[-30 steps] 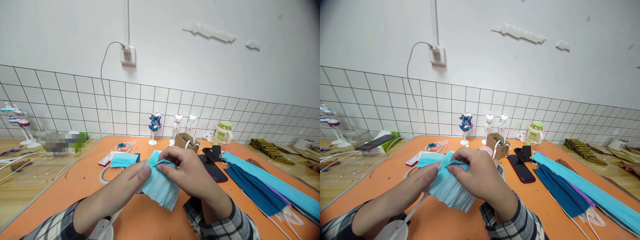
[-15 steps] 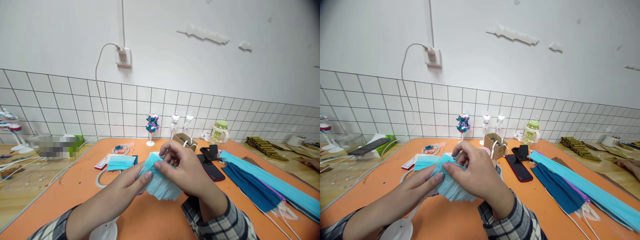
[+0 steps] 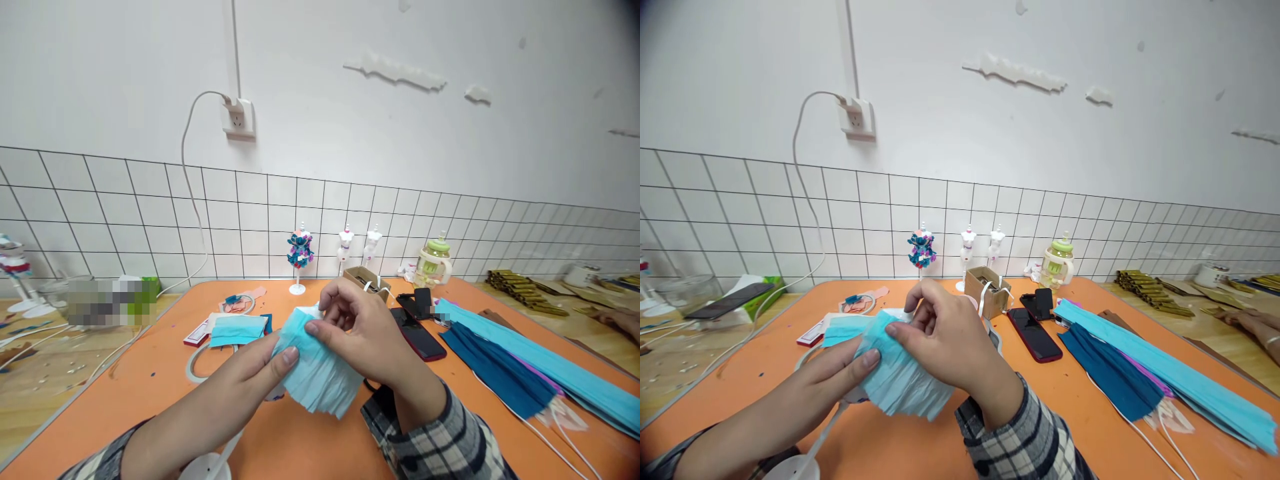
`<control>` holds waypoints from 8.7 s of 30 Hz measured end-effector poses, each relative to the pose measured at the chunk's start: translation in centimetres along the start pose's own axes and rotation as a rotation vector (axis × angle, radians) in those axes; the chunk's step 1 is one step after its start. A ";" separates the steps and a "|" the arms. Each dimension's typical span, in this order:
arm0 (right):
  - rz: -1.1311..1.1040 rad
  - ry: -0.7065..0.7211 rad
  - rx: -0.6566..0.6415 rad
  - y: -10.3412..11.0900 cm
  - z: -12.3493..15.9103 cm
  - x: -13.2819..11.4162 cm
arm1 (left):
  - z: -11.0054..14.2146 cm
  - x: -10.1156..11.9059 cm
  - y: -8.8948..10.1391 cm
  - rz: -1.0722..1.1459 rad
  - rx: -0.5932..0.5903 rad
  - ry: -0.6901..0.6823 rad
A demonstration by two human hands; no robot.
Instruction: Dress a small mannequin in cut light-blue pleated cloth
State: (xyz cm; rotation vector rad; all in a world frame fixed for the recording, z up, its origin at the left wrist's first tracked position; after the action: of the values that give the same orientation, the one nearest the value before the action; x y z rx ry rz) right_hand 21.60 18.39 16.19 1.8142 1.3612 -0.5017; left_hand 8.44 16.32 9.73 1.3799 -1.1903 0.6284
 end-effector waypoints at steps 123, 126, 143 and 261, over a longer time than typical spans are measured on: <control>-0.060 -0.119 -0.161 -0.7 1.1 0.0 | 0.3 0.8 0.5 -0.059 0.034 -0.126; -0.051 -0.116 -0.161 -0.7 1.1 0.0 | 0.1 0.6 0.8 -0.125 0.090 -0.101; -0.127 -0.146 -0.079 0.6 0.2 0.4 | 0.4 -1.4 1.4 -0.112 0.077 0.044; -0.266 -0.181 -0.081 -0.1 0.8 0.8 | -0.5 0.2 1.5 0.172 0.169 -0.016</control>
State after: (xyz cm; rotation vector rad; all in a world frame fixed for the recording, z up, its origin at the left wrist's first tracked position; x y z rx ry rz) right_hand 21.87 18.23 15.13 1.4919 1.4806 -0.7217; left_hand 7.31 17.00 10.58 1.4344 -1.3021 0.8563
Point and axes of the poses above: each hand's wrist, its own z-axis away from the middle knuckle, its own y-axis out of the back of the hand, x = y × z, the point moved 9 cm from there along -z, towards the middle knuckle, and after that the axes turned 13 degrees about x, right-handed, at the moved point
